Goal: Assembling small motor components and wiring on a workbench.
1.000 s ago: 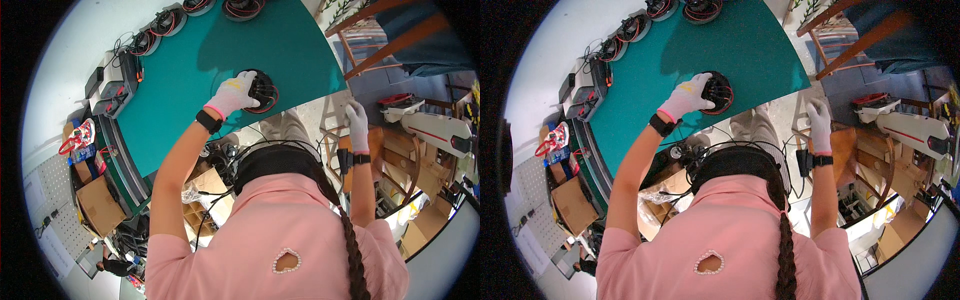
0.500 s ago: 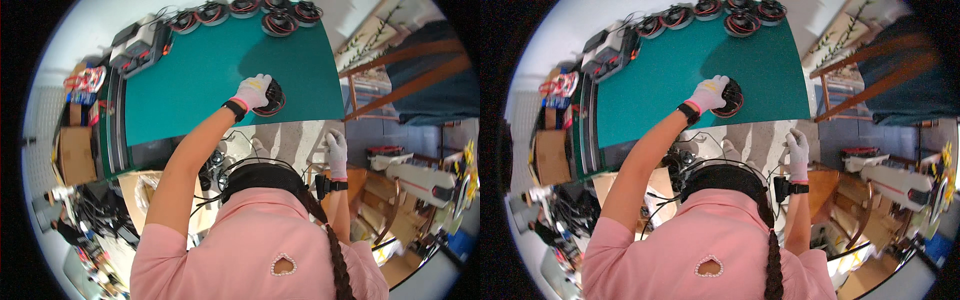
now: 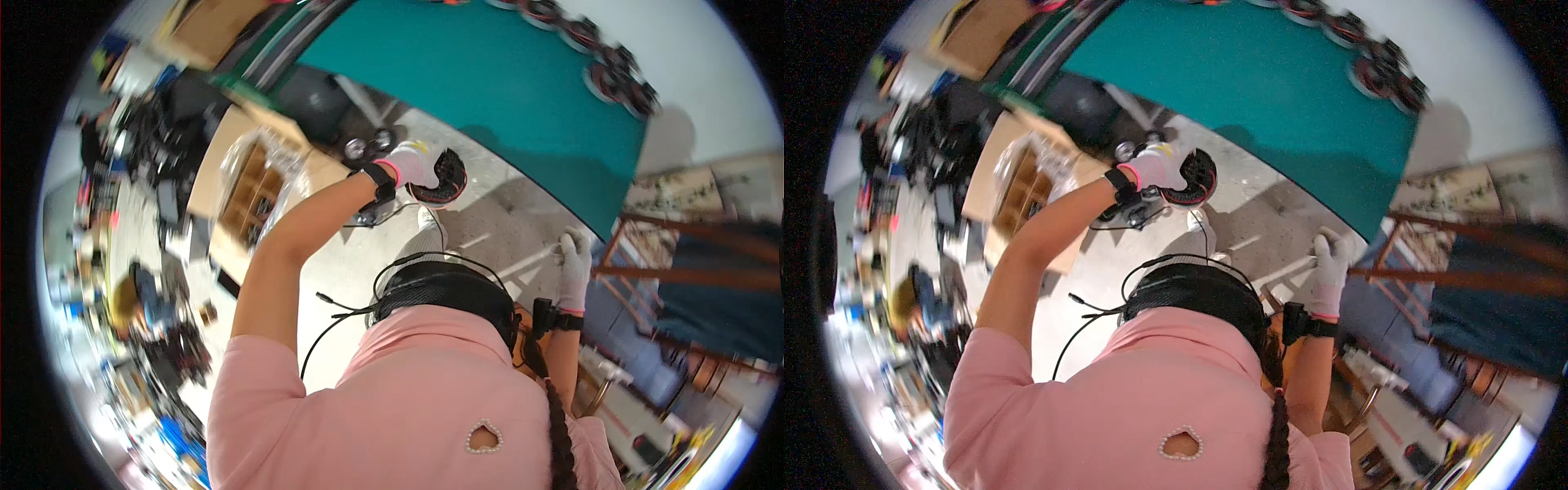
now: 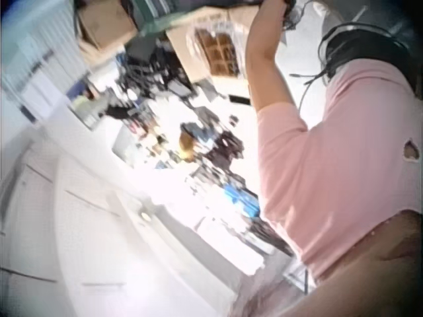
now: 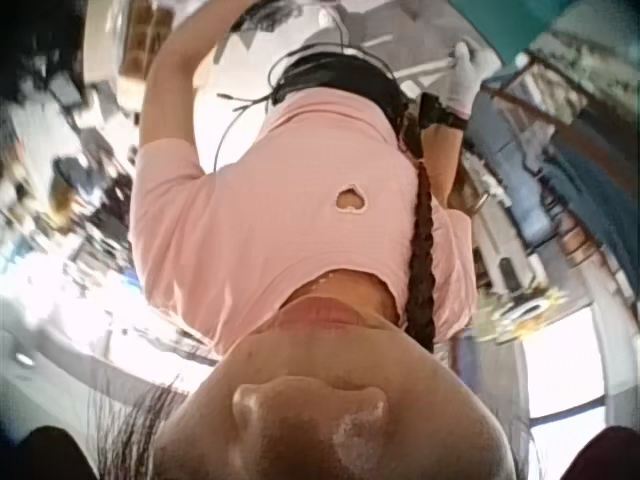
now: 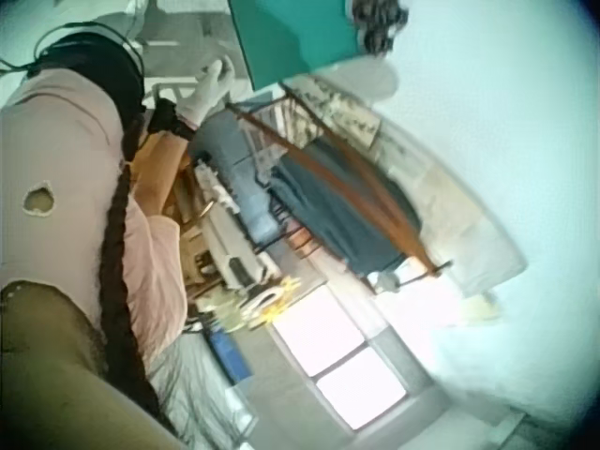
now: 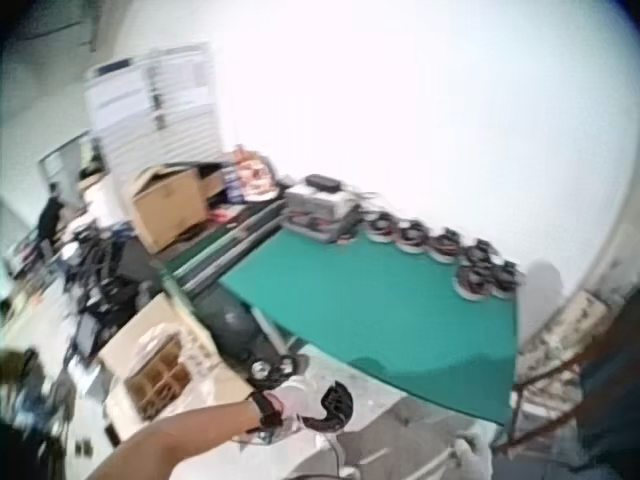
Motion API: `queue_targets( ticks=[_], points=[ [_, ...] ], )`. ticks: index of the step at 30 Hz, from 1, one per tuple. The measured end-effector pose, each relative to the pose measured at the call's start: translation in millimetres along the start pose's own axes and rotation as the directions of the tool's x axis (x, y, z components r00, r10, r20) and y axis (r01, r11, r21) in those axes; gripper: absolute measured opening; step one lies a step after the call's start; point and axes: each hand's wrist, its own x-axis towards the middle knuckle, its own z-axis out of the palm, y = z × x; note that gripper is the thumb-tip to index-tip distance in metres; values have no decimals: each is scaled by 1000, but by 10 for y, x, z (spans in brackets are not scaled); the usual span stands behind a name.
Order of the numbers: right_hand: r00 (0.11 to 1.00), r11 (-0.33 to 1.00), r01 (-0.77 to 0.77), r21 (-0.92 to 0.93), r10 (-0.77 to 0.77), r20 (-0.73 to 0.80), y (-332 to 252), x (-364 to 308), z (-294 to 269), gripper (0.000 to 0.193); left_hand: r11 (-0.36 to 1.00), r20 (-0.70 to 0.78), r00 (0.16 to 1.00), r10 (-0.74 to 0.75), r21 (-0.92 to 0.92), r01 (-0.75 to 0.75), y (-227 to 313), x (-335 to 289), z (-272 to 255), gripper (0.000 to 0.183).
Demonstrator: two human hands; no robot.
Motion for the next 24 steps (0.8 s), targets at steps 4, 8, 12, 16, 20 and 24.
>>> queue_targets(
  ticks=[4,8,12,16,20,24],
  points=[
    [980,999,31,-9,-28,196,-270,217,380,25,964,-69,976,-206,-182,191,-744,-938,527,56],
    [939,994,78,-80,-47,340,-358,553,920,25,845,-55,863,-502,-245,476,-1427,-1974,957,60],
    [879,953,202,-224,-75,471,-545,744,1793,27,591,8,652,-758,-414,692,-2018,-2953,1329,63],
    [809,871,371,-324,-131,574,-791,795,2964,34,420,69,523,-849,-512,749,-2601,-3575,1657,65],
    [707,729,594,-340,-272,653,-468,1448,4300,45,366,169,499,-850,-492,790,-3480,-3777,1989,68],
    [711,68,673,-736,-333,619,-662,1763,5386,89,292,217,481,-850,-565,772,-4335,-3525,1776,70]
  ],
)
